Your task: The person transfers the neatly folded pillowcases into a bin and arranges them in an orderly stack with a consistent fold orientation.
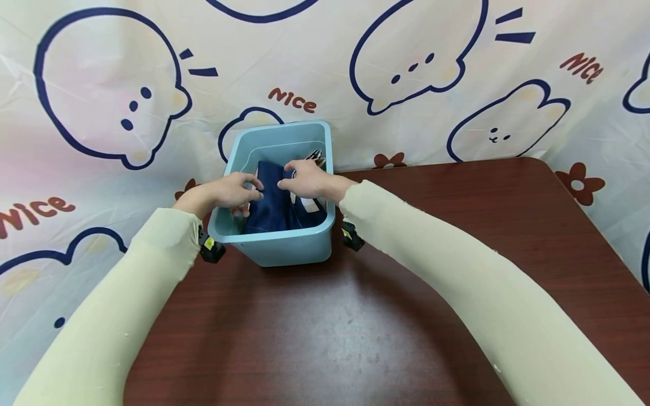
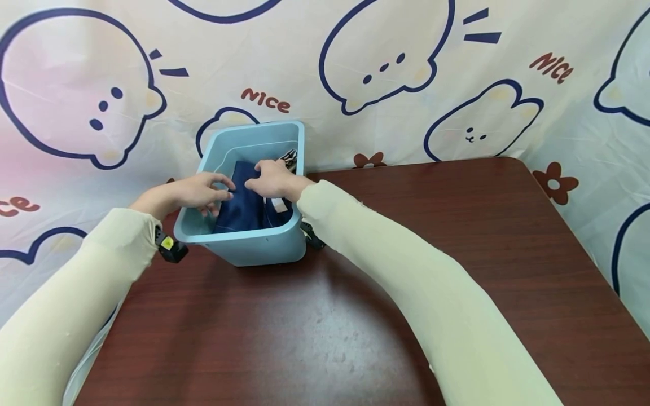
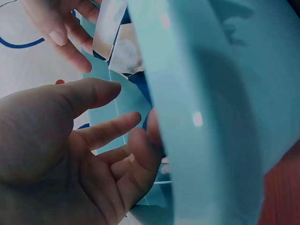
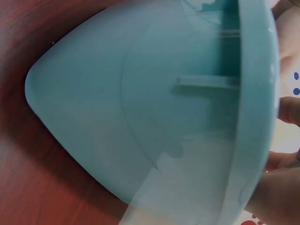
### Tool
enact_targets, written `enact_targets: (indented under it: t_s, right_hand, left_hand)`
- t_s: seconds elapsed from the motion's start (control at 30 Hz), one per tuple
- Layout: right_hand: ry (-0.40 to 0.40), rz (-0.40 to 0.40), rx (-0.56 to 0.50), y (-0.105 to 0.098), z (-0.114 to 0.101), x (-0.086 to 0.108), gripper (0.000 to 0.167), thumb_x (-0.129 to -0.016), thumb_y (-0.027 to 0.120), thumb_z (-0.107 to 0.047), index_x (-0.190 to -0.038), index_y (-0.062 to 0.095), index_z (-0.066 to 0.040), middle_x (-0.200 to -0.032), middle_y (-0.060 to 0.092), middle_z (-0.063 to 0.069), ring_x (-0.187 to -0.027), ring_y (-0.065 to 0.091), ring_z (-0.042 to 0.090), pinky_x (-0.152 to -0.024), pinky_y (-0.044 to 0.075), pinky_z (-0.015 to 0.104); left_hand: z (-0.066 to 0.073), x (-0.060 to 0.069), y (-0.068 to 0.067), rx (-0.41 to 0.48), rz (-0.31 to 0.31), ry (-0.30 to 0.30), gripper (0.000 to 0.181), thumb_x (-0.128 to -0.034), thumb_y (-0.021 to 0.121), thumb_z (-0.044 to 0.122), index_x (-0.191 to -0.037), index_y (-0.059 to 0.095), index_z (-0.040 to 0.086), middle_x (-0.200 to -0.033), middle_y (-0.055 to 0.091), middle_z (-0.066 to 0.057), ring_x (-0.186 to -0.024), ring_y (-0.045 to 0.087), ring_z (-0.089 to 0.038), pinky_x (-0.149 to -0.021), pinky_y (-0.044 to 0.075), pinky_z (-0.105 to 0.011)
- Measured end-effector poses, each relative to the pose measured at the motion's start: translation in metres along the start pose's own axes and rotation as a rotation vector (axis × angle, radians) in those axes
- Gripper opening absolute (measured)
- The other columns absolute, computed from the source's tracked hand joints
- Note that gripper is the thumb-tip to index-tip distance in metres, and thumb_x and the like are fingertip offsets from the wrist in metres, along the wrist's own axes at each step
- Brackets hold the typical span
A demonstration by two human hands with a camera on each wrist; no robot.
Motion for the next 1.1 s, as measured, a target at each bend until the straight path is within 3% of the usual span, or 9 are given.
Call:
enact_targets:
  t_s: [0.23,0.43,0.57,0.63,0.7,0.77,0.9,1.0,1.1]
  right_hand:
    - [-0.027,0.056,0.161,0.001,-0.005,0.003,0.053,-0.104,0.054,-0.032,-0.152,0.042,-0.011,-0.16,0.031,0.015,-0.148,0.029,0.029,-0.122,0.028,0.046]
    - [-0.061,0.036,0.37,0.006,-0.01,0.007,0.046,-0.104,0.053,-0.037,-0.144,0.056,-0.014,-0.154,0.047,0.007,-0.144,0.034,0.03,-0.119,0.029,0.05]
    - [-0.045,0.005,0.549,0.008,-0.008,0.011,0.035,-0.104,0.053,-0.042,-0.104,0.073,-0.014,-0.113,0.07,0.002,-0.117,0.052,0.025,-0.11,0.033,0.048]
    - [-0.035,-0.023,0.639,0.01,-0.005,0.012,0.039,-0.104,0.053,-0.044,-0.081,0.068,-0.016,-0.088,0.068,0.0,-0.104,0.056,0.023,-0.108,0.031,0.047]
    - [-0.031,-0.048,0.714,0.012,-0.001,0.013,0.044,-0.103,0.053,-0.044,-0.069,0.06,-0.018,-0.074,0.064,0.0,-0.103,0.059,0.024,-0.116,0.025,0.048]
    - [-0.014,-0.066,0.769,0.013,0.005,0.014,0.044,-0.103,0.053,-0.044,-0.068,0.058,-0.02,-0.077,0.066,-0.001,-0.119,0.058,0.029,-0.123,0.016,0.05]
    - [0.005,-0.084,0.843,0.011,0.012,0.015,0.037,-0.103,0.053,-0.044,-0.081,0.066,-0.018,-0.106,0.074,0.003,-0.147,0.038,0.038,-0.128,-0.001,0.052]
    - [0.008,-0.089,0.867,0.01,0.014,0.016,0.034,-0.103,0.053,-0.046,-0.091,0.069,-0.018,-0.119,0.073,0.004,-0.149,0.035,0.038,-0.128,-0.001,0.052]
    - [-0.003,-0.079,0.867,0.009,0.014,0.016,0.035,-0.102,0.054,-0.046,-0.087,0.069,-0.018,-0.11,0.074,0.004,-0.145,0.041,0.038,-0.128,0.0,0.053]
  left_hand:
    - [0.001,0.003,-0.007,0.032,0.02,-0.031,0.048,-0.1086,0.042,0.023,-0.147,0.035,-0.004,-0.124,0.054,-0.028,-0.071,0.066,-0.018,-0.065,0.057,-0.031]
    - [0.003,0.005,-0.01,0.009,0.034,-0.017,0.048,-0.1087,0.042,0.026,-0.147,0.036,-0.003,-0.131,0.051,-0.03,-0.077,0.068,-0.021,-0.068,0.057,-0.033]
    - [0.006,0.004,-0.009,-0.007,0.031,-0.008,0.048,-0.1088,0.042,0.027,-0.147,0.037,-0.002,-0.137,0.05,-0.031,-0.08,0.069,-0.022,-0.07,0.057,-0.034]
    - [0.006,0.004,-0.008,-0.016,0.025,-0.002,0.048,-0.1088,0.041,0.027,-0.147,0.037,-0.002,-0.139,0.05,-0.031,-0.082,0.07,-0.023,-0.072,0.058,-0.035]
    - [0.007,0.004,-0.007,-0.022,0.019,0.004,0.049,-0.1089,0.041,0.028,-0.147,0.037,-0.002,-0.14,0.05,-0.031,-0.085,0.07,-0.023,-0.074,0.058,-0.036]
    - [0.008,0.004,-0.007,-0.02,0.015,0.012,0.048,-0.1089,0.042,0.028,-0.147,0.037,-0.002,-0.139,0.05,-0.031,-0.085,0.071,-0.024,-0.074,0.058,-0.036]
    - [0.008,0.004,-0.006,-0.012,0.014,0.02,0.047,-0.1091,0.041,0.027,-0.147,0.037,-0.001,-0.136,0.053,-0.031,-0.084,0.07,-0.023,-0.074,0.057,-0.036]
    - [0.008,0.004,-0.006,-0.012,0.01,0.025,0.048,-0.1092,0.041,0.027,-0.147,0.037,-0.002,-0.135,0.054,-0.031,-0.086,0.071,-0.025,-0.074,0.057,-0.036]
    - [0.008,0.003,-0.006,-0.012,0.009,0.028,0.048,-0.1092,0.041,0.026,-0.147,0.037,-0.002,-0.135,0.055,-0.032,-0.087,0.071,-0.025,-0.075,0.057,-0.036]
Point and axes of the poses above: each hand's wrist, its own x-axis away from the middle knuckle, its own y-axis out of the palm, z = x × y, the point moved 10 cm from there along -x, towards the middle knuckle
